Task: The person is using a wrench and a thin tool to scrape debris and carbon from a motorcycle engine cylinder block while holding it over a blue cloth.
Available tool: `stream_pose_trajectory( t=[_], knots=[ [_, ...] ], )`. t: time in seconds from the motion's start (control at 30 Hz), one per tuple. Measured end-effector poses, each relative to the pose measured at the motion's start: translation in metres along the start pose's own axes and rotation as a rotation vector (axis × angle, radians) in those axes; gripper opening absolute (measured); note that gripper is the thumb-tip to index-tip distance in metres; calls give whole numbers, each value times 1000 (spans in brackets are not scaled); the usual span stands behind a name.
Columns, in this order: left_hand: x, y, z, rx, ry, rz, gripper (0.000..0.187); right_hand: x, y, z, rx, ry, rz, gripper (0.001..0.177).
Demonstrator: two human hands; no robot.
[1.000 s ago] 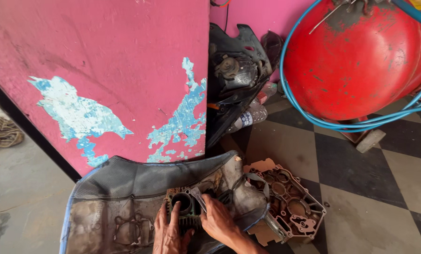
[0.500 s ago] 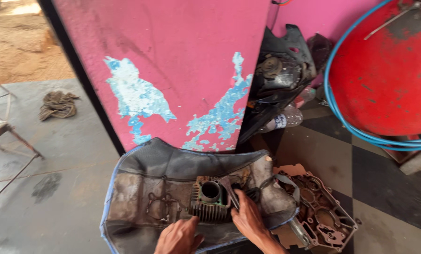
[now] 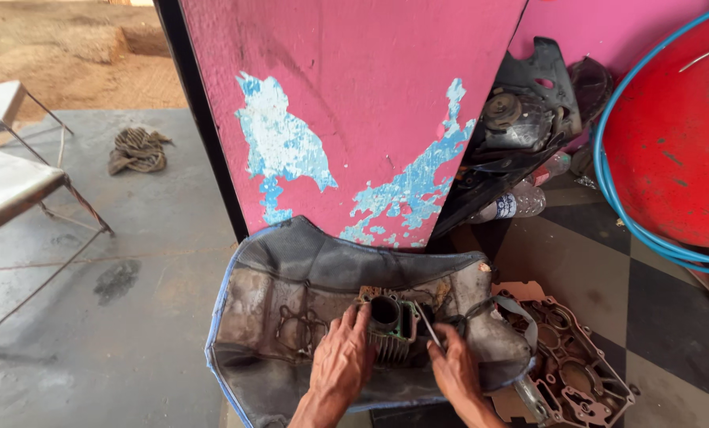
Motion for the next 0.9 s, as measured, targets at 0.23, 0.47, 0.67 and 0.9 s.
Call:
stream_pose_trajectory(
  t=[0.23,0.47,0.67,0.9],
  knots=[
    [-8,-11,18,18,166,-237,102,-16,59,-67,1,-114,-70,42],
    [8,-20,24,-129,303,23,133,-40,89,-95,-112,264,-13,33],
    [10,-36,24,-113,550,-70,132,-39,94,-108,-220,31,-199,34],
    [9,-43,22,-85,530,-74,130,-24,86,-98,-263,119,-224,37]
  ],
)
Point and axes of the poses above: each hand's wrist, its own x-axis towards the middle knuckle, its own y-axis out of the back of the hand, z = x × y, the point moved 3 cm from there along x, towards the middle knuckle, and after that the axes turned 4 degrees about y, right-handed, at the moved point
